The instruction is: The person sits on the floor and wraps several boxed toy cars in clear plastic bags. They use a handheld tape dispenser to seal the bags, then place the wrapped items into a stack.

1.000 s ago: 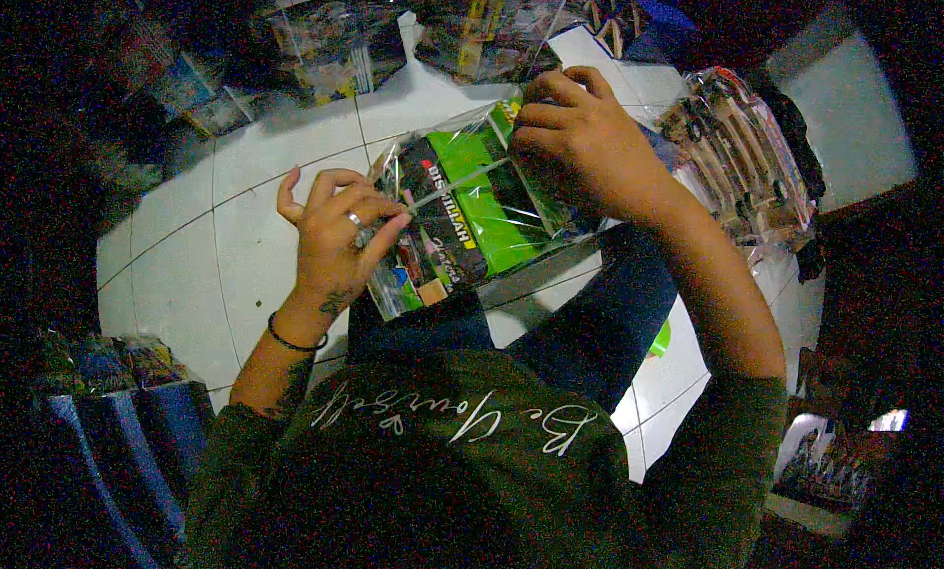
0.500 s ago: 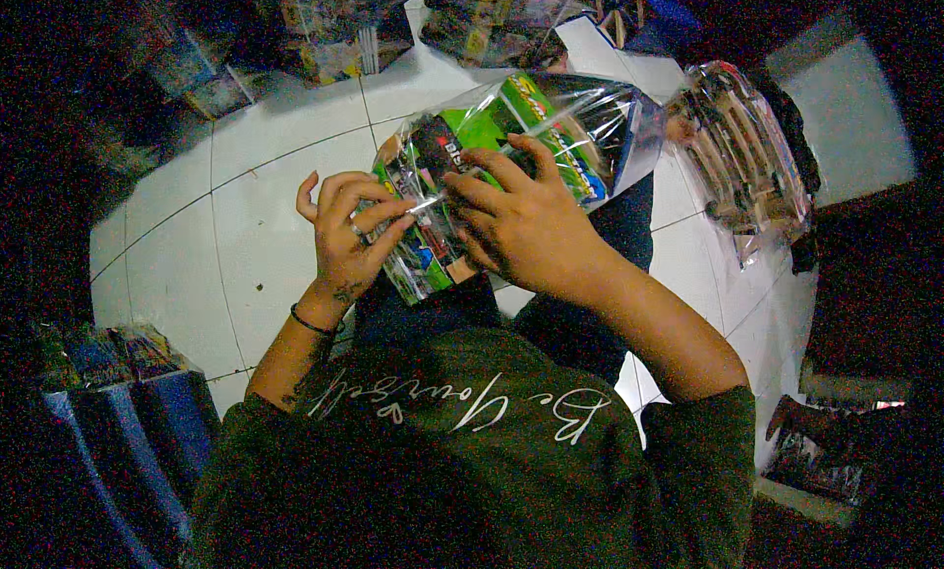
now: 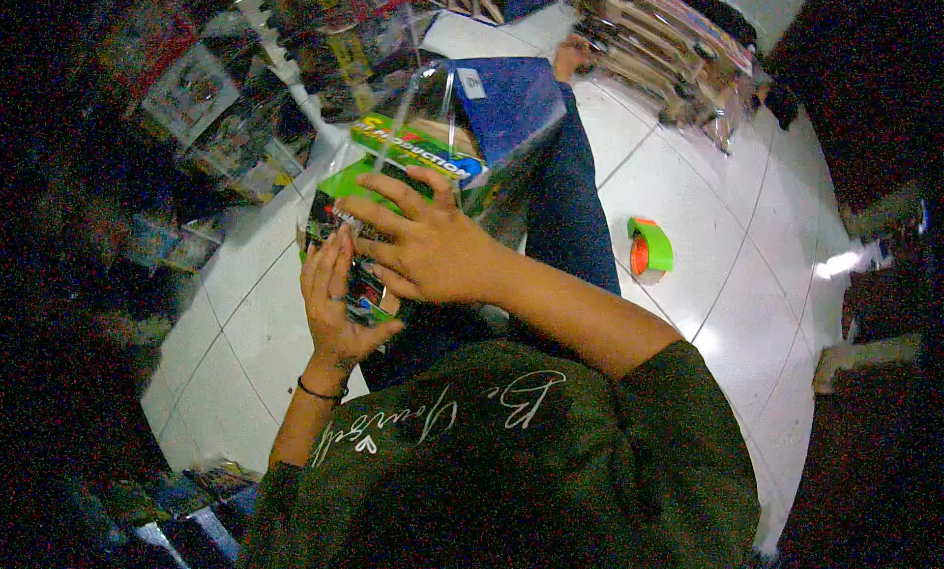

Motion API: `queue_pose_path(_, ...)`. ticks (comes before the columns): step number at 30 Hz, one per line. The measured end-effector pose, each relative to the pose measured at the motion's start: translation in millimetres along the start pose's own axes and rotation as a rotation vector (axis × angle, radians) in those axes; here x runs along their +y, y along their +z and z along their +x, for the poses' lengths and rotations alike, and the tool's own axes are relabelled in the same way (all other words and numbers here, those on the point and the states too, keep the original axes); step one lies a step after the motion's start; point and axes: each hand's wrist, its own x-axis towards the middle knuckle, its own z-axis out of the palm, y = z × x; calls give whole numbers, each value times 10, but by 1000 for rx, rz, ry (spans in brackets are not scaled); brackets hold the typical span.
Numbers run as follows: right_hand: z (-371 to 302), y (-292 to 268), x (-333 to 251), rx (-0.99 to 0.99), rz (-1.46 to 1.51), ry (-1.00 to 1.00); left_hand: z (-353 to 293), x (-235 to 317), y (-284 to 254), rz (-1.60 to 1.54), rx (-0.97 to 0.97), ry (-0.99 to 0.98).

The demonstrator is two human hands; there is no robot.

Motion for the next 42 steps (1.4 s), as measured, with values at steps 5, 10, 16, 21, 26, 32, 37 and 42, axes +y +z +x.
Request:
queue_pose_path(5, -1560, -396, 833, 340, -487, 881, -51, 93, 146, 70, -82, -38)
queue_pose_path(10, -3448, -270, 1435, -507, -521, 1719, -39, 300, 264, 91, -9, -84)
queue_pose_path(16, -3838, -291, 1792, -282, -484, 1617, -157, 547, 365, 175, 89, -168)
queue_pose_path(21, -2267, -1150, 1813, 224, -334, 1104, -188, 583, 365, 240, 33, -144)
queue_pose_path(26, 184, -1115, 903, 76, 647, 371, -212, 584, 373, 199, 33, -122)
queue_pose_path(32, 1701, -637, -227, -575, 17, 442, -229, 525, 415, 157, 71, -106)
queue_pose_path(37, 2005, -395, -310, -966, -289, 245, -217, 491, 437, 179, 101, -91)
queue_pose_path(42, 2491, 325, -195, -1527, -548, -412, -272, 517, 493, 157, 117, -84)
